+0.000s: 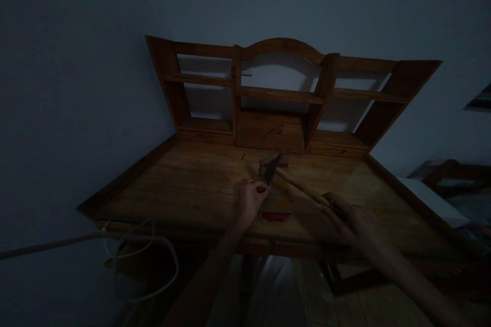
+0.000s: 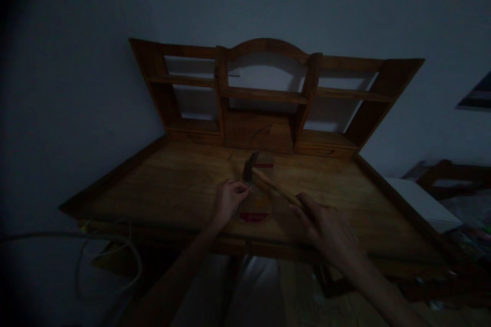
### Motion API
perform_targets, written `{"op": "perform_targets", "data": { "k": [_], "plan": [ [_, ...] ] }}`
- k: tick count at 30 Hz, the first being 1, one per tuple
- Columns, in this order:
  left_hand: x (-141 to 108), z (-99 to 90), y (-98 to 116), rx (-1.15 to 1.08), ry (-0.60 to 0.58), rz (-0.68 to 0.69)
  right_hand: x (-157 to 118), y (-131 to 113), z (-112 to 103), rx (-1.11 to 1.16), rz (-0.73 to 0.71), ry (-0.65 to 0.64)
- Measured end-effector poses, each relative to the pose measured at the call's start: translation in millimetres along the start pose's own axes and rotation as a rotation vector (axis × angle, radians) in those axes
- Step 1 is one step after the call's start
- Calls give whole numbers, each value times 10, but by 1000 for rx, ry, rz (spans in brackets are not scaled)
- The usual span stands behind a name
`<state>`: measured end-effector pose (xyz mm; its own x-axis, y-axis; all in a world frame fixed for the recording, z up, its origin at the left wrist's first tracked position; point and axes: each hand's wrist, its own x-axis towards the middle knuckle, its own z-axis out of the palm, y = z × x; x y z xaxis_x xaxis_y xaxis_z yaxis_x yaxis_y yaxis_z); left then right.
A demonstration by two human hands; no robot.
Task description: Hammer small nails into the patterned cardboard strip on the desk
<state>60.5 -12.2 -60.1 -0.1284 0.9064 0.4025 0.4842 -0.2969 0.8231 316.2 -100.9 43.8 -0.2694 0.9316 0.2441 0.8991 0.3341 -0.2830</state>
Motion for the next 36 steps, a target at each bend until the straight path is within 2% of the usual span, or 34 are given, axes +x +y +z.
{"op": "perform_targets", "data": {
  "k": [4,10,15,21,26,36],
  "plan": [
    [5,33,-69,-22,-13,-16,28,-30,-98,145,59,106],
    [3,30,-56,-13,-15,-22,17,-3,-168,75,66,180],
    [-8,6,-10,-15,-8,-29,-100,53,-60,-31,65,122],
    [-10,-6,-2,-4,-18,-13,-152,60,15,-92,24,111],
    [-11,-10,-22,38,-28,15,-183,67,88,-249,-35,18],
    [-24,-21,-20,23,-22,40,-128,-79,-71,-56,82,60]
  ]
}}
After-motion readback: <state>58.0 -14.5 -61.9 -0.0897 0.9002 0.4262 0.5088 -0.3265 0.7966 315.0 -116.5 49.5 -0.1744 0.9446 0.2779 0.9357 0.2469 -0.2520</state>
